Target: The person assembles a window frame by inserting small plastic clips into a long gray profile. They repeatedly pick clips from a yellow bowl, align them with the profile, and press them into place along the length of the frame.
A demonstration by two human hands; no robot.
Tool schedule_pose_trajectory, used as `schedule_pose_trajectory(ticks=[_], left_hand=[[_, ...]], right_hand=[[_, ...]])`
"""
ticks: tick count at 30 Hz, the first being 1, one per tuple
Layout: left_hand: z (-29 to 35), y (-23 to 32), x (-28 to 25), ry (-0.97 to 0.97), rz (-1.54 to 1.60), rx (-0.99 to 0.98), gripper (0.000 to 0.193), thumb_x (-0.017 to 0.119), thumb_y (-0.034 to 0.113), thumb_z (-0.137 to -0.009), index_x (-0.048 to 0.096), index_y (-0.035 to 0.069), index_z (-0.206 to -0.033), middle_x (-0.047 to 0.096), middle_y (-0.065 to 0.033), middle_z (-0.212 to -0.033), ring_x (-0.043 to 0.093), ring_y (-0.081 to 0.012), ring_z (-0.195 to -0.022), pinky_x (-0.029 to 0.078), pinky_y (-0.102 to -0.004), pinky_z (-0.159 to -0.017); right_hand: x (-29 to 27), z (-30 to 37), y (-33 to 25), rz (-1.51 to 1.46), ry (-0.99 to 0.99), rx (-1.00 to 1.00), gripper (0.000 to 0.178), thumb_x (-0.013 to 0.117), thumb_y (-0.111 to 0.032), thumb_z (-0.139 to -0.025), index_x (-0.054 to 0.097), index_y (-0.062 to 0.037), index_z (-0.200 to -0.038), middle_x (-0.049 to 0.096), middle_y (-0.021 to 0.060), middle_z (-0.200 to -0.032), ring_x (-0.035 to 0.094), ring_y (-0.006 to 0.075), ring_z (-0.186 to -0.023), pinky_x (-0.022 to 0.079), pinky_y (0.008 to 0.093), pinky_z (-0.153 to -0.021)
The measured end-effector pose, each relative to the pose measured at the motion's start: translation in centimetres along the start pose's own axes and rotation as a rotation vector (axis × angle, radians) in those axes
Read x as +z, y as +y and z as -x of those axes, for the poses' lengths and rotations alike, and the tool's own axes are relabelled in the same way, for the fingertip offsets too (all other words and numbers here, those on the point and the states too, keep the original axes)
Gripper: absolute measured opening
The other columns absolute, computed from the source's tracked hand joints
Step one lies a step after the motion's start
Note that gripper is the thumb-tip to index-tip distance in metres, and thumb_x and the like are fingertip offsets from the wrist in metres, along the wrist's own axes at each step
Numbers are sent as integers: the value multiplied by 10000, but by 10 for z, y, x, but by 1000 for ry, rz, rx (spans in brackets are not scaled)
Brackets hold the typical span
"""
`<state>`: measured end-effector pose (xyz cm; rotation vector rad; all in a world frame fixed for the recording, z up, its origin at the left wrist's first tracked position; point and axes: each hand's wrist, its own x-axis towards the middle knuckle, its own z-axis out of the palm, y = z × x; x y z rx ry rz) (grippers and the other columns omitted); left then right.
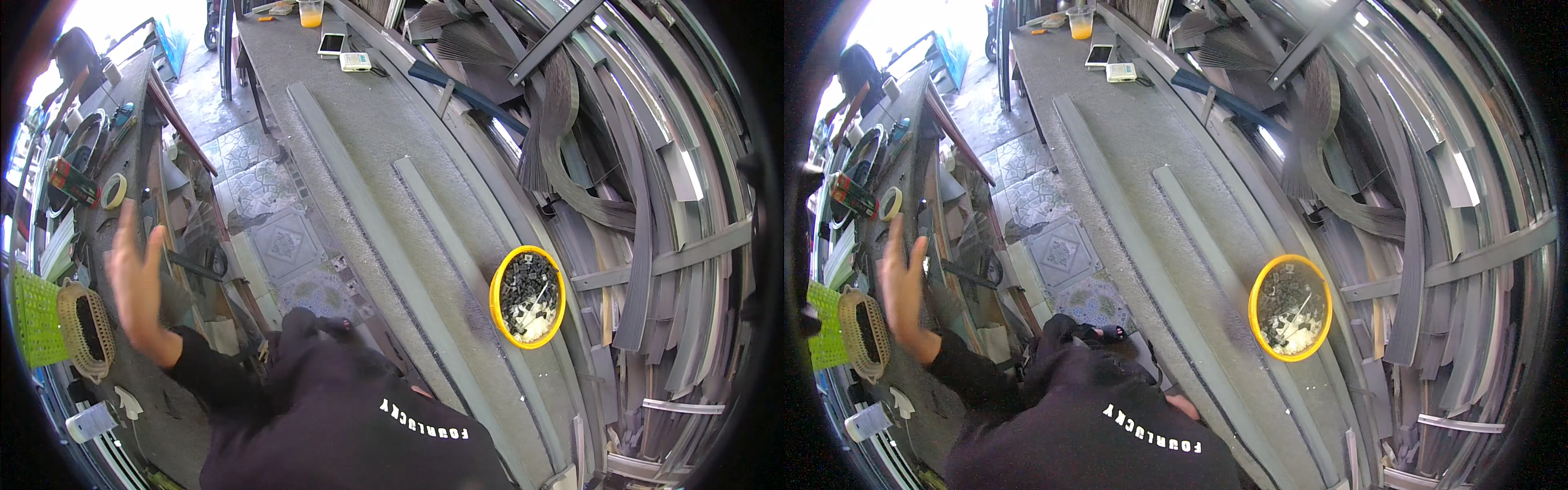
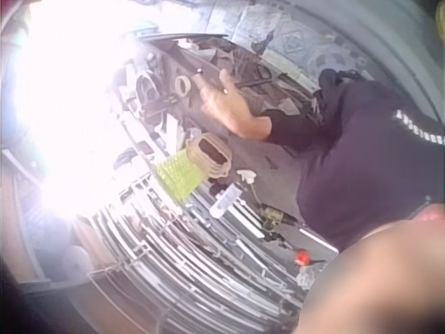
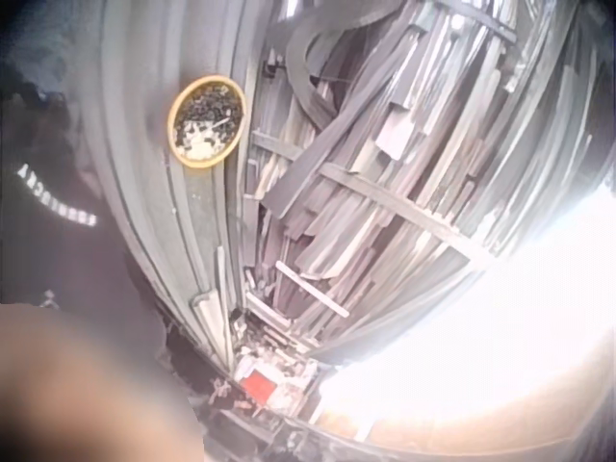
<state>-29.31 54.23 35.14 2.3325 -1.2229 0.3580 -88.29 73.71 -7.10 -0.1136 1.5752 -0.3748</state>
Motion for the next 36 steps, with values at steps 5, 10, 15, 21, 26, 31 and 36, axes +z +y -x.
schedule_pose_trajectory(ticks=[5, 10, 15, 21, 26, 31, 36], left_hand=[[-29, 55, -50, 1294, -469, 173, 879, 669, 459, -918, 188, 141, -1580, 277, -187, -1577, 539, -408, -1218, 355, -628, -1052], [-53, 110, -2, 1579, 554, 705, 662, 422, 592, -992, 549, -11, -1236, 591, -260, -1054, 648, -294, -663, 541, -400, -595], [-40, 115, 36, 1168, 914, 908, 649, 243, 437, -1080, 523, 74, -621, 474, -51, -480, 451, -161, -362, 322, -289, -368], [-64, 154, 72, 1275, 1000, 633, 555, 358, 307, -1066, 438, 124, -548, 412, -27, -471, 382, -159, -382, 270, -295, -382], [-34, 257, 120, 728, 1091, 790, 389, 449, 313, -1011, 489, 120, -676, 451, -56, -661, 409, -209, -574, 298, -344, -525], [-10, 303, 151, 409, 1244, 947, 254, 540, 319, -957, 540, 117, -804, 489, -85, -851, 436, -260, -766, 327, -394, -669], [-22, 306, 151, 170, 1268, 1045, 218, 631, 325, -903, 590, 113, -932, 528, -114, -1041, 463, -310, -959, 356, -443, -812]], right_hand=[[11, 0, 7, 51, 17, -35, 448, 693, -432, -898, 708, 4, -998, 746, 135, -898, 730, 271, -762, 571, 357, -593], [32, 6, 28, 27, 54, -58, 441, 682, -421, -906, 708, 9, -999, 746, 137, -896, 729, 271, -760, 569, 359, -587], [53, 14, 60, -62, 136, -67, 435, 672, -411, -914, 708, 14, -1000, 745, 138, -895, 729, 270, -758, 567, 360, -581], [94, 15, 107, -240, 281, -50, 428, 660, -398, -923, 708, 20, -1001, 745, 141, -893, 729, 270, -756, 565, 363, -574], [128, -31, 127, -272, 444, -44, 389, 595, -294, -904, 702, 78, -946, 729, 170, -806, 715, 305, -678, 545, 415, -509], [158, -82, 123, -258, 738, -151, 596, 615, -470, -853, 684, 106, -989, 710, 263, -919, 714, 385, -788, 550, 464, -661], [170, -27, 128, -360, 670, -6, 629, 614, -504, -841, 682, 104, -991, 688, 303, -959, 695, 422, -909, 542, 465, -769]])
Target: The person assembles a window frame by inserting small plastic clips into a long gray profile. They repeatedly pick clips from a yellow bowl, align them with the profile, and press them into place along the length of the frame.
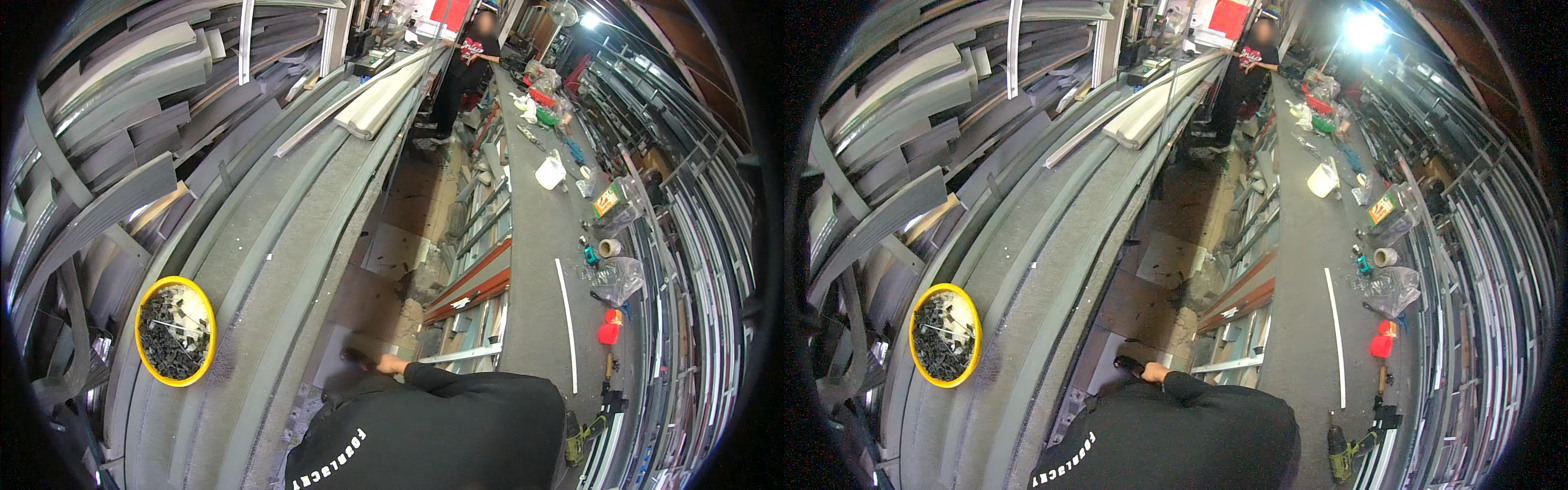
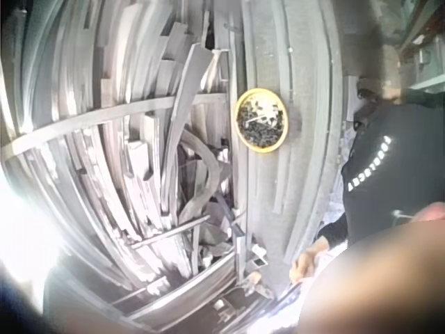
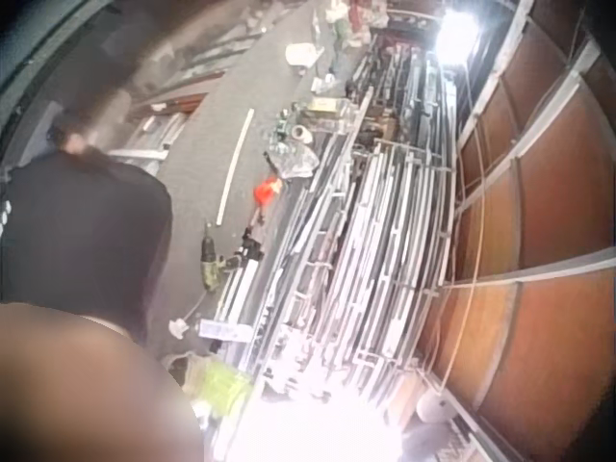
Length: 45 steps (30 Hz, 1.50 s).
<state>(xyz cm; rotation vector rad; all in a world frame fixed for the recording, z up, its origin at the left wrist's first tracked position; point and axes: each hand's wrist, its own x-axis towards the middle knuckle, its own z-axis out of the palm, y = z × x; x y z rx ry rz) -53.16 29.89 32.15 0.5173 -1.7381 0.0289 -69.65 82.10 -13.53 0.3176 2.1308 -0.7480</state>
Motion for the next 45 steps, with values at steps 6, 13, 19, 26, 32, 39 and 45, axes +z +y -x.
schedule_pose_trajectory(ticks=[6, 13, 19, 26, 32, 39, 45], left_hand=[[-55, 24, -25, -465, 293, -341, 346, 740, 332, -837, 651, 109, -1086, 574, -149, -1269, 496, -371, -1189, 390, -503, -984], [-47, 96, 29, -1570, 233, 655, 873, 824, 259, -702, 440, 178, -1482, 274, -215, -1585, 285, -367, -1454, 225, -553, -1181], [-5, 114, 56, -1515, 431, 980, 776, 761, 450, -752, 521, 125, -1414, 469, -187, -1473, 471, -330, -1352, 311, -561, -1139], [35, 154, 118, -1370, 746, 1266, 1044, 809, 505, -658, 337, 187, -1533, 310, -72, -1598, 290, -256, -1474, 173, -594, -1187], [125, 193, 167, -1223, 784, 814, 1304, 794, 672, -592, 158, 111, -1583, 90, -307, -1605, 107, -420, -1508, 84, -603, -1191], [207, 264, 161, -917, 1096, 287, 1459, 829, 678, -590, -70, 98, -1582, -116, -334, -1587, -21, -505, -1484, 90, -686, -1141], [228, 327, 137, -907, 1263, 206, 1513, 891, 598, -558, -98, 65, -1571, -142, -282, -1606, -92, -471, -1490, 51, -609, -1185]], right_hand=[[-92, 55, -22, 367, -547, -77, 433, 639, -461, -904, 740, -48, -987, 745, 107, -951, 709, 280, -835, 549, 412, -726], [-146, 126, -116, 1399, -450, -665, 460, 728, -435, -825, 699, -96, -1134, 699, 116, -1126, 633, 301, -1099, 381, 529, -1036], [-141, 192, -238, 1020, 17, -1365, 981, 782, -398, -746, 296, -66, -1530, 272, 138, -1605, 299, 275, -1468, 248, 503, -1178], [-150, 263, -275, 1338, 289, -1607, 1064, 712, -519, -806, 163, 4, -1551, 262, 135, -1612, 275, 280, -1479, 155, 419, -1225], [-199, 264, -272, 1421, 408, -1332, 1100, 734, -516, -772, 164, 11, -1552, 258, 147, -1611, 235, 294, -1492, 115, 436, -1233], [-316, 310, -183, 1426, 765, -878, 1298, 803, -543, -601, 110, -40, -1576, 90, 131, -1658, 46, 260, -1536, 13, 456, -1241], [-330, 398, -97, 1083, 1354, -602, 1254, 811, -525, -642, 146, 8, -1561, 134, 222, -1631, 107, 324, -1528, 73, 479, -1221]])
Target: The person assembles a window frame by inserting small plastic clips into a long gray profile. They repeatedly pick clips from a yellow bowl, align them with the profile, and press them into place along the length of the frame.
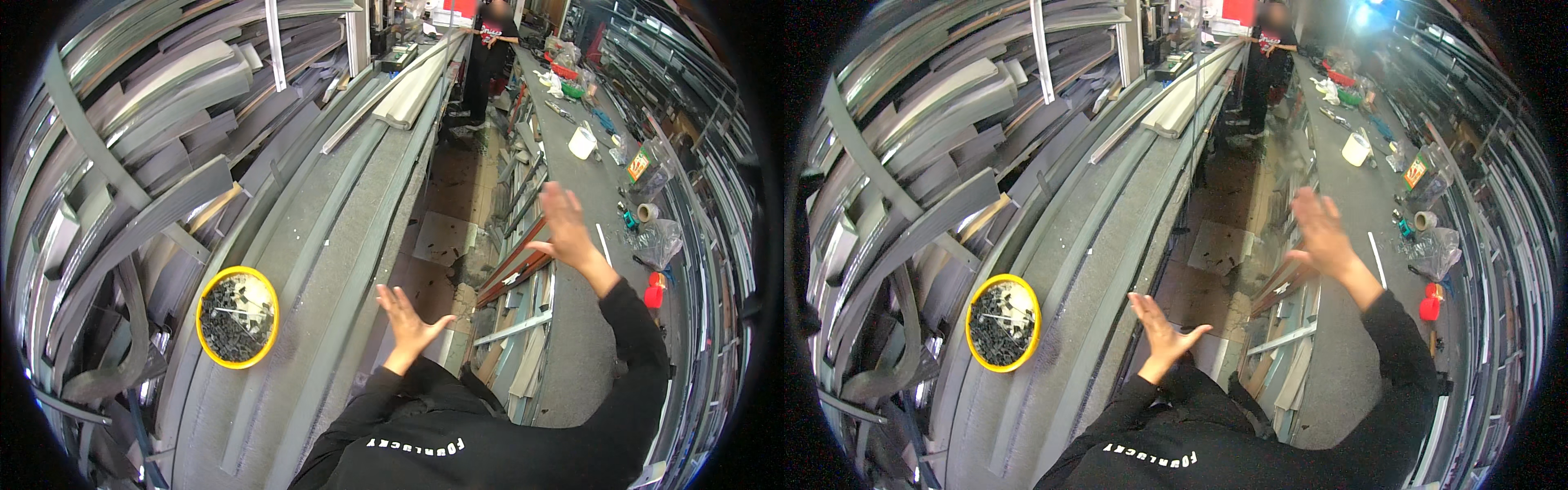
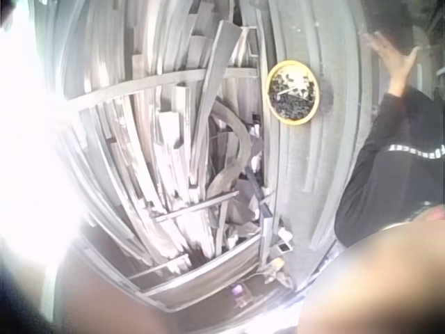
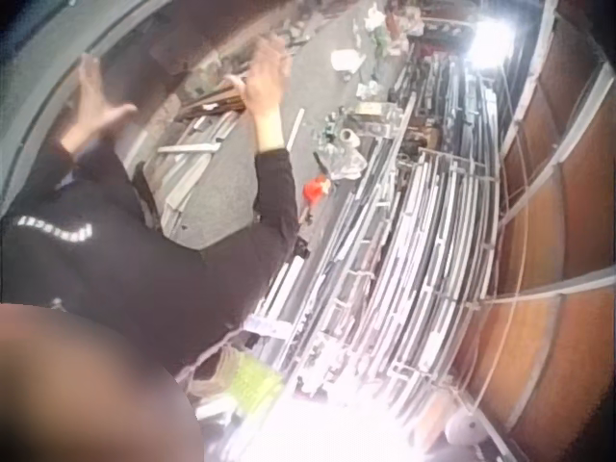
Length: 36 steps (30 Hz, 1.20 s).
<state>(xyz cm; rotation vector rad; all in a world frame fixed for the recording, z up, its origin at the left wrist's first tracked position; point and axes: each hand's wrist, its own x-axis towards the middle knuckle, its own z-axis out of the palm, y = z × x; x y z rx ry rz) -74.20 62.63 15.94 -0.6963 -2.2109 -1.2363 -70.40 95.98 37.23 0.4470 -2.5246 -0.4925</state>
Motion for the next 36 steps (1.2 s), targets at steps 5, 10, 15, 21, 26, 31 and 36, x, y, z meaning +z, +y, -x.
schedule_pose_trajectory(ticks=[5, 10, 15, 21, 26, 31, 36], left_hand=[[-13, 36, 34, -83, 212, 215, 1452, 873, 615, -585, -31, 68, -1581, -69, -269, -1620, -51, -448, -1503, 37, -641, -1167], [-29, 63, 51, -253, 394, 416, 1304, 852, 594, -637, 133, 20, -1562, 93, -377, -1546, 109, -477, -1487, 40, -622, -1181], [-71, 61, 36, -584, 500, 694, 1131, 883, 439, -601, 334, 85, -1524, 194, -281, -1580, 174, -400, -1499, 133, -576, -1198], [-140, -5, -29, -733, 237, 785, 1118, 898, 306, -582, 332, 193, -1540, 244, -176, -1602, 223, -358, -1497, 200, -531, -1200], [-152, -49, -156, -553, -303, 627, 896, 867, 315, -665, 462, 164, -1450, 443, -165, -1423, 437, -300, -1343, 358, -460, -1101], [-111, -17, -273, 70, -636, 330, 305, 886, 263, -697, 615, 152, -610, 501, 6, -496, 466, -152, -399, 353, -302, -414], [-31, 44, -300, 471, -672, 72, 410, 845, 236, -743, 533, 105, -511, 435, -18, -444, 433, -183, -383, 321, -316, -414]], right_hand=[[-78, 87, -1, 189, 161, 397, 1287, 845, -517, -656, 100, 22, -1557, 158, 283, -1602, 157, 410, -1499, 145, 537, -1191], [-92, 123, -57, 337, 484, 775, 1293, 897, -411, -671, 63, 16, -1562, 87, 275, -1618, 135, 436, -1492, 132, 550, -1196], [-51, 112, -128, 198, 825, 1126, 1099, 822, -250, -814, 64, 27, -1559, 71, 252, -1626, 137, 393, -1501, 110, 526, -1216], [58, 24, -187, -569, 1169, 1256, 763, 502, -326, -1015, 111, 58, -1546, 143, 218, -1625, 159, 336, -1507, 94, 479, -1232], [98, -76, -282, -1934, 982, 1099, 492, 392, -381, -1040, 253, -3, -1324, 284, 194, -1343, 276, 304, -1229, 189, 451, -1043], [36, -133, -379, -2749, -365, 1163, 621, 383, -343, -1077, 313, -146, -492, 272, 19, -350, 230, 151, -260, 252, 316, -332], [-64, -184, -354, -2868, -335, 56, 516, 441, -168, -1022, 355, -108, -517, 348, 23, -400, 276, 156, -301, 279, 306, -360]])
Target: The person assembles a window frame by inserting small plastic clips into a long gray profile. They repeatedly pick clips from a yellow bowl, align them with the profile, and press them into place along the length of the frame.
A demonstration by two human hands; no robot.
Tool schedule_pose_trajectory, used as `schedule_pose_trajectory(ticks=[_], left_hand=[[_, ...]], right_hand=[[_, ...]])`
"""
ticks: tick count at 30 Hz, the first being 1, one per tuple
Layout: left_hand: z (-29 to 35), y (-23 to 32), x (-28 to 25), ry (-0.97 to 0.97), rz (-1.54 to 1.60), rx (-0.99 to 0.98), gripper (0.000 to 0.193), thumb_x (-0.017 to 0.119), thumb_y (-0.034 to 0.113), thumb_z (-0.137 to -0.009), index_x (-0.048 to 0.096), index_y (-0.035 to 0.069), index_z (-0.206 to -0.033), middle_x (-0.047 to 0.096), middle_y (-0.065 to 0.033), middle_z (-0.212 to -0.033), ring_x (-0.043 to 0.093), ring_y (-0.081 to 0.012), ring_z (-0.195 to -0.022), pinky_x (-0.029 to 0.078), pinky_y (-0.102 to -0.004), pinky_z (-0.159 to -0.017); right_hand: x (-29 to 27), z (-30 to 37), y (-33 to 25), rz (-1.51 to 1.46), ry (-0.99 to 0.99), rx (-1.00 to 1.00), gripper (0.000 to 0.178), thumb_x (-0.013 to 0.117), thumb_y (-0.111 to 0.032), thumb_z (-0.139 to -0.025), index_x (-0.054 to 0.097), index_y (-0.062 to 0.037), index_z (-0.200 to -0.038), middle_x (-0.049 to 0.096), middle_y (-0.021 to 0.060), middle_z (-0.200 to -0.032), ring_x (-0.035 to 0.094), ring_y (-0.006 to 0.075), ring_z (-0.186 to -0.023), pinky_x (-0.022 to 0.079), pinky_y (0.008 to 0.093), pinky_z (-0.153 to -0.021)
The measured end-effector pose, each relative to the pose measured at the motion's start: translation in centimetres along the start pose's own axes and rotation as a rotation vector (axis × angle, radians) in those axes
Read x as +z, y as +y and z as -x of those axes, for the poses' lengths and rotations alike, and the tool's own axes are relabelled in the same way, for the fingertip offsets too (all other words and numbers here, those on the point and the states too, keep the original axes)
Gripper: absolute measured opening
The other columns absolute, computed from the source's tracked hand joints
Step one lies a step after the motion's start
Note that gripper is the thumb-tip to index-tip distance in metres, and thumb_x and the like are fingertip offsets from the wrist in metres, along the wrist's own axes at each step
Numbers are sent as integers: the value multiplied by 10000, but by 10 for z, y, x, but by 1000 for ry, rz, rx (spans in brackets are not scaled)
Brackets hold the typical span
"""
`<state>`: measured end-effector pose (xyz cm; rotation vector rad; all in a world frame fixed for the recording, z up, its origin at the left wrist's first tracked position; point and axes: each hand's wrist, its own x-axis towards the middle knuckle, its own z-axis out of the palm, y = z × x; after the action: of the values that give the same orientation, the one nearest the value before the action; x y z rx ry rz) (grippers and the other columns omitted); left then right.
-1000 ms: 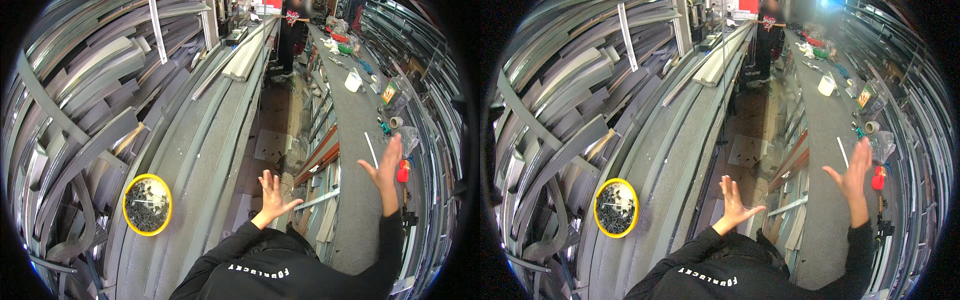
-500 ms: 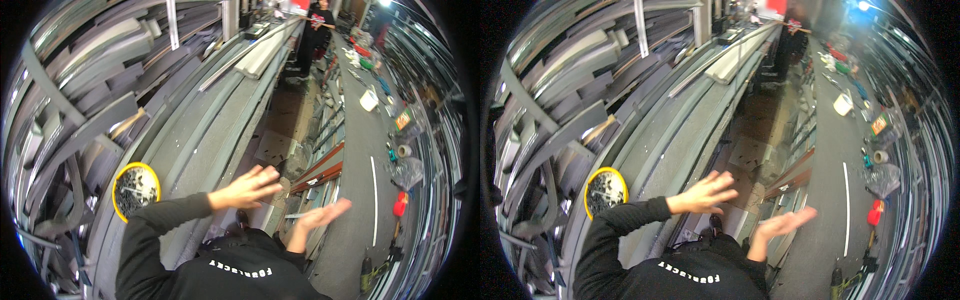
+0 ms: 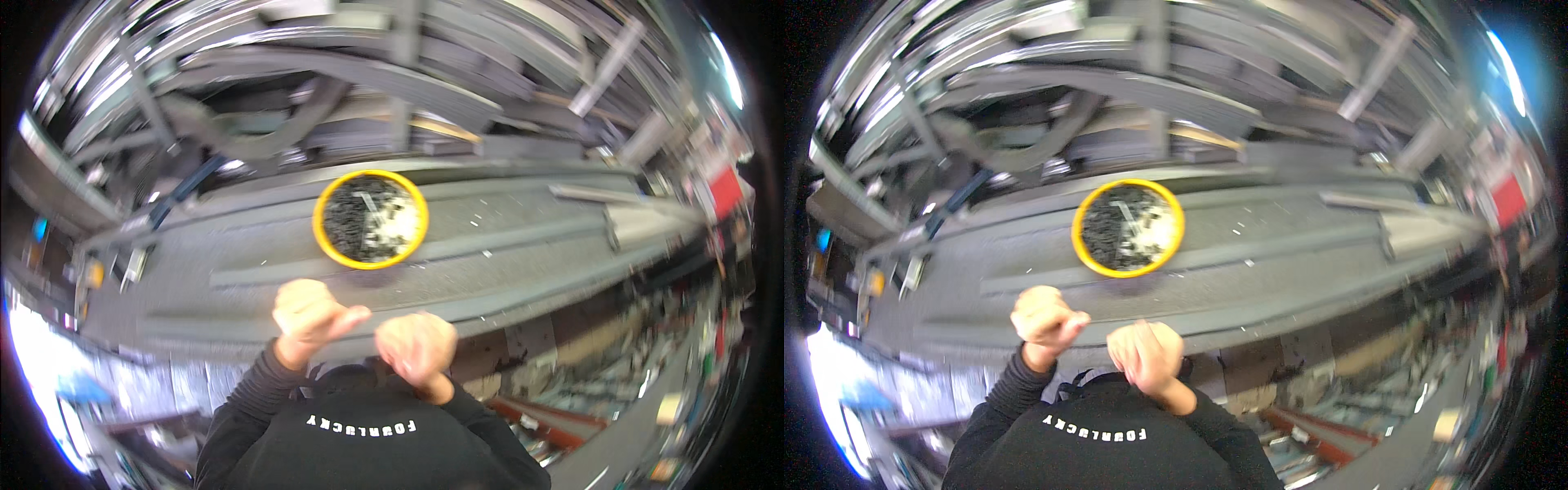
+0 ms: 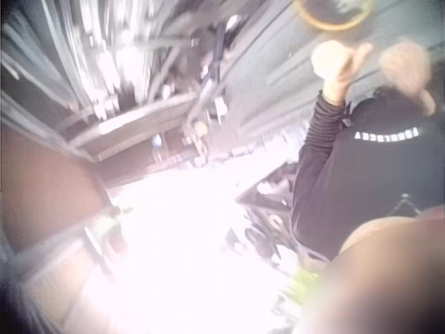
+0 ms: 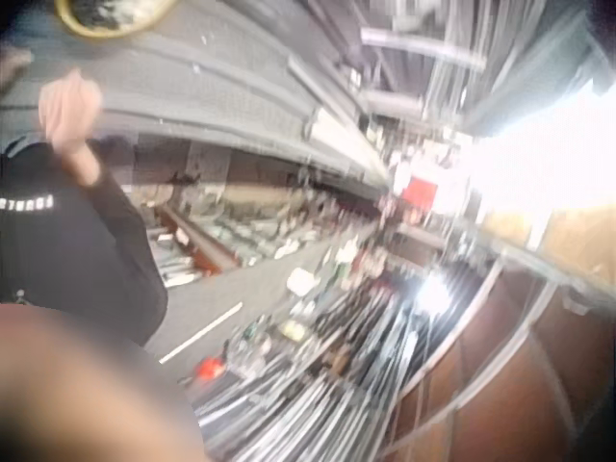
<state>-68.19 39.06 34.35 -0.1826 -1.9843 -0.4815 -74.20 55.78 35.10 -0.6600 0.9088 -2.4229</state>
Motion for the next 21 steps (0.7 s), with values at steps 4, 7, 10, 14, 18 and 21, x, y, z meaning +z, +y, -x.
schedule_pose_trajectory(ticks=[4, 7, 10, 14, 18, 21], left_hand=[[58, 26, 14, 36, -16, -328, 433, 827, 222, -764, 518, 95, -488, 440, -44, -454, 425, -208, -369, 308, -320, -407], [82, 41, 37, 170, 10, -528, 403, 859, 167, -724, 529, 72, -512, 441, -63, -474, 419, -229, -380, 303, -331, -390], [70, 50, 34, 266, 29, -527, 440, 751, 194, -845, 533, 58, -488, 500, -24, -452, 439, -166, -347, 304, -304, -391], [25, 79, -1, 368, 113, -267, 410, 679, 183, -901, 574, 43, -530, 547, -23, -475, 439, -148, -332, 317, -286, -383], [9, 93, -11, 259, 125, -86, 332, 704, 181, -879, 613, 33, -597, 574, -33, -513, 478, -144, -364, 326, -284, -376], [35, 87, 25, 282, -79, -358, 387, 811, 184, -798, 527, 60, -567, 467, -49, -508, 434, -221, -404, 301, -353, -407]], right_hand=[[15, -32, -74, -322, -849, -508, 393, 474, 30, -882, 404, -59, -506, 367, 62, -439, 335, 186, -329, 263, 314, -358], [1, -47, -65, -407, -999, -402, 386, 467, 55, -848, 399, -44, -482, 383, 32, -454, 353, 167, -338, 270, 304, -354], [-39, -35, -12, 36, -667, 97, 444, 423, 30, -914, 407, -80, -485, 446, 14, -435, 411, 193, -370, 356, 314, -425], [-130, -4, 57, 889, -741, 485, 560, 531, -269, -1011, 494, 13, -529, 469, 117, -452, 394, 209, -390, 341, 395, -440], [-210, 29, 63, 1081, -779, 665, 658, 516, -438, -1011, 540, 29, -548, 475, 130, -466, 398, 210, -419, 346, 417, -464], [-216, 22, 66, 937, -725, 719, 705, 463, -467, -1034, 525, -16, -496, 472, 77, -441, 432, 177, -412, 337, 376, -437]])
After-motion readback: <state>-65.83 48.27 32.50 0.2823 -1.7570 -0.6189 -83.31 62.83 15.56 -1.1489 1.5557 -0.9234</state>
